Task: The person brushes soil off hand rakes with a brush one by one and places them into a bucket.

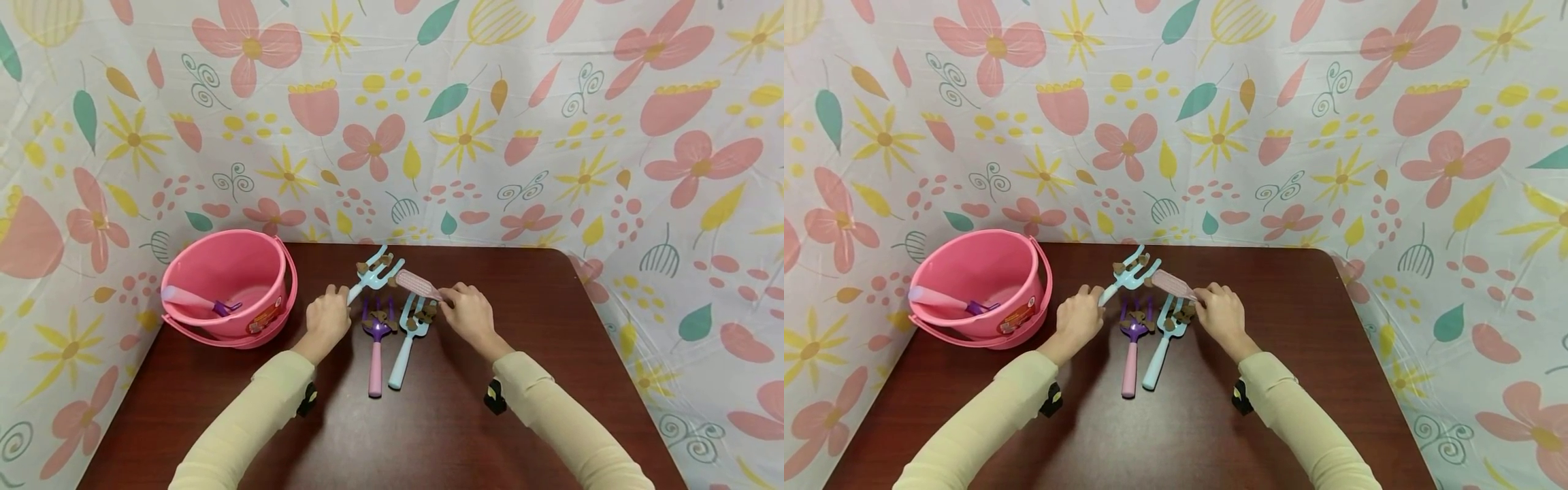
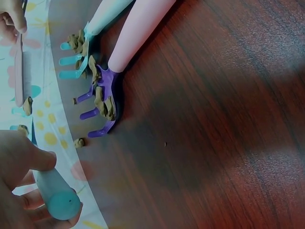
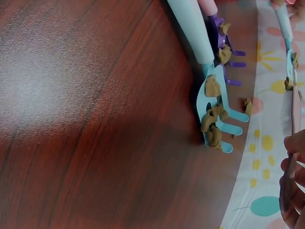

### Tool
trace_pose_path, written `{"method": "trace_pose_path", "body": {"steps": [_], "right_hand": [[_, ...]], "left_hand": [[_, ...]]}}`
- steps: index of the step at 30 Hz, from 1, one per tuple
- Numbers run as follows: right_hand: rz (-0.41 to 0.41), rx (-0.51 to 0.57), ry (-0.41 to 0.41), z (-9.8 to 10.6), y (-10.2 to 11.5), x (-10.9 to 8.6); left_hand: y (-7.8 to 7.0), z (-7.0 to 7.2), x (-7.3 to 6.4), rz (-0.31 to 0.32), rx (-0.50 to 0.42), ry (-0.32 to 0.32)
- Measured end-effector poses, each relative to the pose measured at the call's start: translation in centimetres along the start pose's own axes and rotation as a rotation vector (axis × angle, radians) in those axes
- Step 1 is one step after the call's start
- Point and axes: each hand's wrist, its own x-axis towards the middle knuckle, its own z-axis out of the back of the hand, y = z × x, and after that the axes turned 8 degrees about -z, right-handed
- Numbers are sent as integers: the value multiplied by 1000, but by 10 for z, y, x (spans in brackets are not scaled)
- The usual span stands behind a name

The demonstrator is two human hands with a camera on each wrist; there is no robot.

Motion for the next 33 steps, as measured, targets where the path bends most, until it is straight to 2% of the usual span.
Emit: {"method": "trace_pose_path", "body": {"steps": [6, 17, 25, 33], "right_hand": [[-17, -11, -26, 0, -3, 5], [-70, 7, -7, 3, -4, 6], [11, 90, -11, 2, 15, 2], [88, 101, -14, -3, 34, 3]], "left_hand": [[1, 4, 2, 7, -3, -1], [4, 5, 1, 14, 10, 11], [-2, 1, 0, -15, 0, 10], [-16, 0, -4, -51, -9, 62]]}}
